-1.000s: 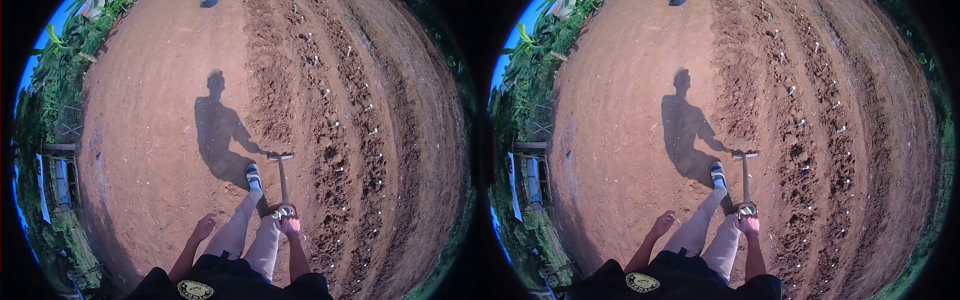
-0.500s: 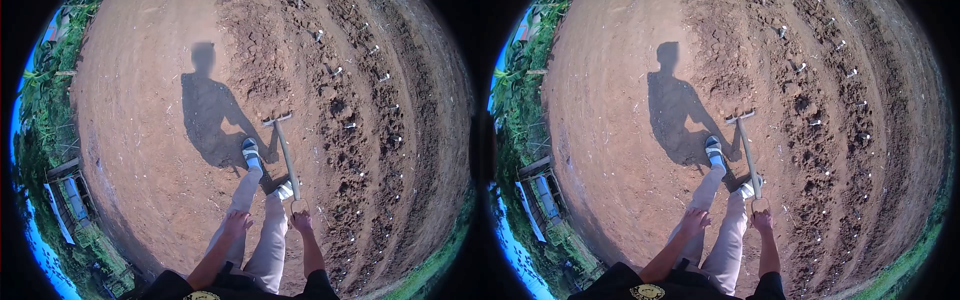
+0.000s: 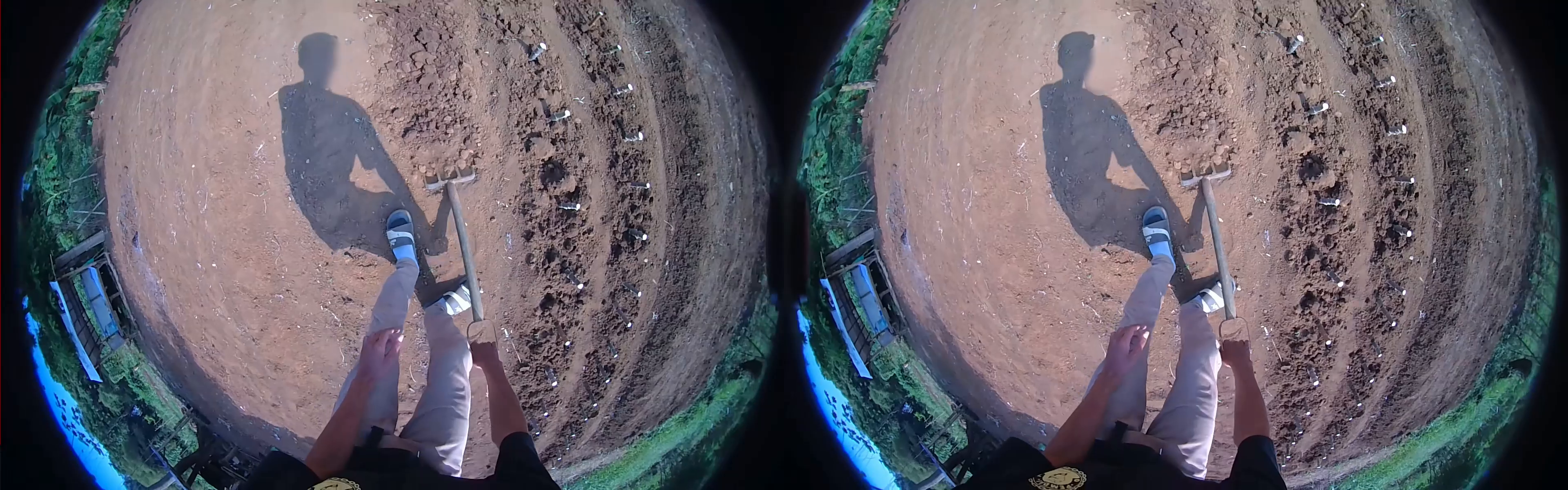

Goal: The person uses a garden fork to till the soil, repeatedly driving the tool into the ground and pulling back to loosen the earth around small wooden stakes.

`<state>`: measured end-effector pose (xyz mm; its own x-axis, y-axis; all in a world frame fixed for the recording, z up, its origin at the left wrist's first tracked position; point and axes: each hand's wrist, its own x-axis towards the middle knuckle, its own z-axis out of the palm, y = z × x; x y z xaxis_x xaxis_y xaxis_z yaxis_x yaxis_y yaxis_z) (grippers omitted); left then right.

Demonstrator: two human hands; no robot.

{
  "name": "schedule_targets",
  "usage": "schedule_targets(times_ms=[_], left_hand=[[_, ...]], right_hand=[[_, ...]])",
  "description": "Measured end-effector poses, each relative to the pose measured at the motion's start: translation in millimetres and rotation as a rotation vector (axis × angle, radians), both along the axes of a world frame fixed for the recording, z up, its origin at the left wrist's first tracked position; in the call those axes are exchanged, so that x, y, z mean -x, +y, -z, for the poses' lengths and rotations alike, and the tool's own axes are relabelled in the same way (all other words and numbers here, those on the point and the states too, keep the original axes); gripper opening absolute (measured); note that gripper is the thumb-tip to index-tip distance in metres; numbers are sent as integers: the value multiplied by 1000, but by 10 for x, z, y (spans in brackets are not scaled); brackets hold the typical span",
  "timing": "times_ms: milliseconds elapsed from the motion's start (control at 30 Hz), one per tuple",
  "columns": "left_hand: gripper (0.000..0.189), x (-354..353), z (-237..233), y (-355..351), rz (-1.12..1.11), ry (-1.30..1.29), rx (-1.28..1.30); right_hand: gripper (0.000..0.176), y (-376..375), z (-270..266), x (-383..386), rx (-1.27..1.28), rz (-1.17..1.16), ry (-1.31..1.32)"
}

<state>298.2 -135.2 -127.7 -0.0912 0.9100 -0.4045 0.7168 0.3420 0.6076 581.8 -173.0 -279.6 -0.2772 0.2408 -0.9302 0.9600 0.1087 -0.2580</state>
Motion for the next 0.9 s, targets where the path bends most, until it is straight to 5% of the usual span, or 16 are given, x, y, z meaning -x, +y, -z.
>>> schedule_targets(times_ms=[100, 267, 333, 433, 467, 533, 633, 733, 800, 867, 900], left_hand=[[31, 307, -275, -47, -264, -291, 104], [40, 1029, -790, -248, -413, -204, 223], [42, 1399, -962, -380, -425, -189, 232], [44, 1828, -1201, -477, -474, -120, 365], [45, 1912, -1214, -591, -664, -161, 317], [46, 2101, -1025, -954, -982, -297, 204], [46, 2171, -1008, -1253, -1075, -307, 226], [48, 2081, -1063, -1392, -1030, -208, 330], [50, 1919, -1121, -1483, -1017, -223, 402], [53, 1779, -1244, -1412, -1065, -243, 466], [53, 1743, -1293, -1331, -1022, -277, 476]], right_hand=[[39, 562, -687, -5, -138, -59, 35], [40, 1931, -2210, 373, -561, -133, 95], [16, 2773, -2962, 709, -897, -763, 54], [13, 3664, -4260, 1374, -642, -262, 194], [13, 3655, -4416, 1369, -636, -274, 186], [18, 3626, -4626, 1275, -958, -487, 193], [34, 3529, -4855, 1332, -998, -404, 195], [41, 3609, -4076, 1353, -836, -155, 192], [43, 3844, -3644, 1621, -845, -215, 78], [44, 4048, -3447, 1607, -1131, -284, 203], [44, 4199, -3511, 1676, -846, -74, 55]])
